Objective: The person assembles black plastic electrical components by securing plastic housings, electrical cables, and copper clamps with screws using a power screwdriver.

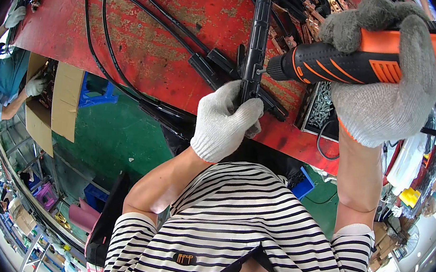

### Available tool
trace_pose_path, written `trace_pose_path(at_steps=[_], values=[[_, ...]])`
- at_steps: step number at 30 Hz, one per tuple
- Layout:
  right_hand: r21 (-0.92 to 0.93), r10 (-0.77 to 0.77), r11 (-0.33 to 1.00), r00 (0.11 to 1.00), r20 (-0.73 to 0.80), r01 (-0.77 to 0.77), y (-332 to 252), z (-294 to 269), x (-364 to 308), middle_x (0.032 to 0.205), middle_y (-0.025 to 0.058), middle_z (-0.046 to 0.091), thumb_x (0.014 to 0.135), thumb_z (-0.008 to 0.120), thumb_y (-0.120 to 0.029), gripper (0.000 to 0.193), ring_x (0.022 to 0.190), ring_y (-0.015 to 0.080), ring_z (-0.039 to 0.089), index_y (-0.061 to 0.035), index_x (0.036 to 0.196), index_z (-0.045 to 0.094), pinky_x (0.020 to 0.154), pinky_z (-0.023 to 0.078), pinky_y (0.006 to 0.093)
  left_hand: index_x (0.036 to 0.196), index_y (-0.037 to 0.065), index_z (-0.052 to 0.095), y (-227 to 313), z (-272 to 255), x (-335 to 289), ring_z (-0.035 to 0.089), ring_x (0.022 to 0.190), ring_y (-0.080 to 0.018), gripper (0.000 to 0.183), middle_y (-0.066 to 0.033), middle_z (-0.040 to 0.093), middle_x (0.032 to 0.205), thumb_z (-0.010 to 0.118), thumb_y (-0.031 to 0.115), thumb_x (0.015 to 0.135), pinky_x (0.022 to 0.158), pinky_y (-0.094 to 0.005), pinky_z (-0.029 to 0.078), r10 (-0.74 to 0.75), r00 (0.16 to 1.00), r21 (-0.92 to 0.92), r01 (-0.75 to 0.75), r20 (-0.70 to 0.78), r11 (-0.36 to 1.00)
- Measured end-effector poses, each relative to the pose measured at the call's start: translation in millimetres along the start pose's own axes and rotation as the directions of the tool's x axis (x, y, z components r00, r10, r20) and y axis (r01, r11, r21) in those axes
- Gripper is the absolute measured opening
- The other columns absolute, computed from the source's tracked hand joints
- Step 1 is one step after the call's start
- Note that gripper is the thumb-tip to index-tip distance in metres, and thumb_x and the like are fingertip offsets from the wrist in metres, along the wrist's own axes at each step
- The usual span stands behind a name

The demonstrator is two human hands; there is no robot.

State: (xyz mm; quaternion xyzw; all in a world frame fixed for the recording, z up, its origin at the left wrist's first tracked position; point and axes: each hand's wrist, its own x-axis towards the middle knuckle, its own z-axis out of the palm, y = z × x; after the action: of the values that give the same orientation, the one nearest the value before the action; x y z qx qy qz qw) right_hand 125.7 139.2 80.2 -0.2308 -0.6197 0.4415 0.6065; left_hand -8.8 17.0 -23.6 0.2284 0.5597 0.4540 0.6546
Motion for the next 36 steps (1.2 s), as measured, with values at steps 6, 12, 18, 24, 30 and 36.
trace_pose_path(at_steps=[6, 12, 18, 24, 30, 36], values=[[0.094, 0.161, 0.985, 0.962, -0.223, -0.143, -5.9, 13.6, -13.1, 0.086, 0.012, 0.064, 0.1, 0.064, -0.017, 0.027, 0.061, 0.0213, 0.065, -0.0067, 0.119, 0.048, 0.058, 0.059, 0.0381, 0.099, -0.007, 0.065, -5.7, -2.8, 3.7, 0.065, 0.058, -0.0137, 0.018, -0.0085, 0.068, 0.077, 0.066, 0.01, 0.094, 0.053, -0.0271, 0.054, 0.03, 0.999, 0.068, -0.031, 0.019, 0.997], [0.342, 0.268, 0.923, 0.932, -0.244, -0.176, -4.5, 10.0, -20.3, 0.089, 0.0142, 0.067, 0.097, 0.068, -0.009, 0.027, 0.064, 0.0232, 0.067, -0.0042, 0.118, 0.051, 0.058, 0.058, 0.0367, 0.098, -0.007, 0.065, -7.8, 3.9, 2.3, 0.066, 0.059, -0.0148, 0.018, -0.01, 0.069, 0.077, 0.066, 0.01, 0.095, 0.056, -0.0281, 0.055, 0.078, 0.997, 0.098, -0.076, -0.012, 0.992], [0.415, 0.223, 0.905, 0.933, -0.283, -0.091, -17.1, -15.3, -18.0, 0.092, 0.0179, 0.071, 0.095, 0.073, -0.019, 0.034, 0.072, 0.0267, 0.072, -0.0033, 0.118, 0.054, 0.063, 0.063, 0.0366, 0.107, -0.008, 0.064, -6.4, 5.4, 3.5, 0.068, 0.066, -0.0157, 0.021, -0.012, 0.07, 0.085, 0.063, 0.01, 0.098, 0.061, -0.0289, 0.057, 0.077, 0.996, 0.026, -0.078, 0.041, 0.997], [0.246, -0.102, 0.961, 0.99, -0.102, 0.124, -77.9, -136.1, -28.2, 0.115, 0.0185, 0.069, 0.099, 0.052, -0.041, 0.048, 0.086, 0.0289, 0.061, -0.0007, 0.122, 0.063, 0.087, 0.047, 0.054, 0.113, -0.006, 0.064, 6.7, 11.2, -1.5, 0.062, 0.059, -0.0139, 0.026, -0.0089, 0.069, 0.083, 0.06, 0.016, 0.1, 0.056, -0.0282, 0.051, 0.044, 0.996, 0.205, -0.06, 0.08, 0.977], [-0.182, -0.141, 0.983, 0.77, -0.623, 0.033, -122.8, -213.5, -69.9, 0.102, 0.018, 0.07, 0.097, 0.058, -0.031, 0.032, 0.079, 0.0296, 0.065, -0.0027, 0.112, 0.063, 0.08, 0.053, 0.0525, 0.114, -0.007, 0.062, 14.4, 26.8, -4.0, 0.057, 0.056, -0.0111, 0.026, -0.0071, 0.066, 0.081, 0.062, 0.014, 0.1, 0.052, -0.0269, 0.047, 0.065, 0.998, 0.09, -0.064, -0.005, 0.994], [-0.159, -0.085, 0.987, 0.736, -0.671, -0.031, -89.4, -238.5, -127.4, 0.098, 0.0182, 0.069, 0.095, 0.06, -0.023, 0.024, 0.073, 0.0295, 0.066, -0.0058, 0.112, 0.059, 0.074, 0.056, 0.0501, 0.12, -0.007, 0.06, 7.2, 39.1, 2.4, 0.054, 0.058, -0.0099, 0.03, -0.0076, 0.064, 0.084, 0.062, 0.014, 0.099, 0.051, -0.026, 0.045, 0.054, 0.998, 0.07, -0.051, -0.04, 0.996]])
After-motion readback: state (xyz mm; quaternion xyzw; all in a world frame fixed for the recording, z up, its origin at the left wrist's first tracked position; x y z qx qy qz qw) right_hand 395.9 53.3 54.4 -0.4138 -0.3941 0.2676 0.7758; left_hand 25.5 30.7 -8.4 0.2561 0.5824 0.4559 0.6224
